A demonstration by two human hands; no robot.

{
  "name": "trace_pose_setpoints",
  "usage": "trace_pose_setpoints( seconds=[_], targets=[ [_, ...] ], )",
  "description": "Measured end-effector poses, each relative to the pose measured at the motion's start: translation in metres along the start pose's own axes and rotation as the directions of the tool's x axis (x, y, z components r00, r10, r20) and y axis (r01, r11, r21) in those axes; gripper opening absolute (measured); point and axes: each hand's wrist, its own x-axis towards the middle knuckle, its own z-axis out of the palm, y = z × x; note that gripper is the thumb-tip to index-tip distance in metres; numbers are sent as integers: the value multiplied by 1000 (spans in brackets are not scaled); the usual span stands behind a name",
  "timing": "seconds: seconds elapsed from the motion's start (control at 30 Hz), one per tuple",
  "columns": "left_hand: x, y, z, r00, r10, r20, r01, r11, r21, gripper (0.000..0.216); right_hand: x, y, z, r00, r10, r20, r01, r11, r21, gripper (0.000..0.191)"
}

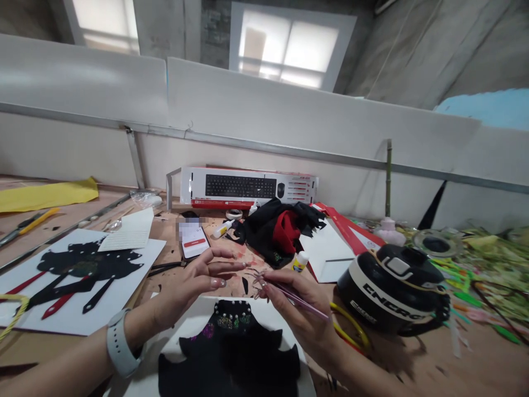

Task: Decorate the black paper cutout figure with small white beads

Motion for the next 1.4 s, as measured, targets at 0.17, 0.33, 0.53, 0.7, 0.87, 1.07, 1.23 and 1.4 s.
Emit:
trace_pose_setpoints(
  seconds=[0.17,0.33,0.53,0.7,0.87,1.07,1.23,1.4],
  targets=[
    [-1,1,1,1000,-6,-3,6,1000,12,41,0,-1,2,1000,-21,1,21,999,33,15],
    [-2,1,2,1000,-10,5,10,1000,9,40,-2,2,1,1000,-15,3,15,999,-46,12],
    [-2,0,2,999,-42,-16,43,998,49,40,-4,5,1,1000,-5,13,6,997,-83,11],
    [-3,-2,2,999,-54,-1,54,998,18,41,-4,3,1,999,-22,33,25,993,-114,12],
    [-3,-2,1,999,-52,13,52,999,7,40,-3,3,0,998,-48,32,52,990,-130,11],
    [-3,-2,1,999,-45,8,45,999,26,38,-2,3,1,998,-62,2,61,984,-167,11],
    [-4,-1,3,999,-51,-11,52,997,53,41,-1,4,2,999,-37,5,37,983,-180,9],
    [-3,3,8,995,-86,-45,89,994,65,41,-2,6,1,999,-39,22,42,986,-162,10]
  ],
)
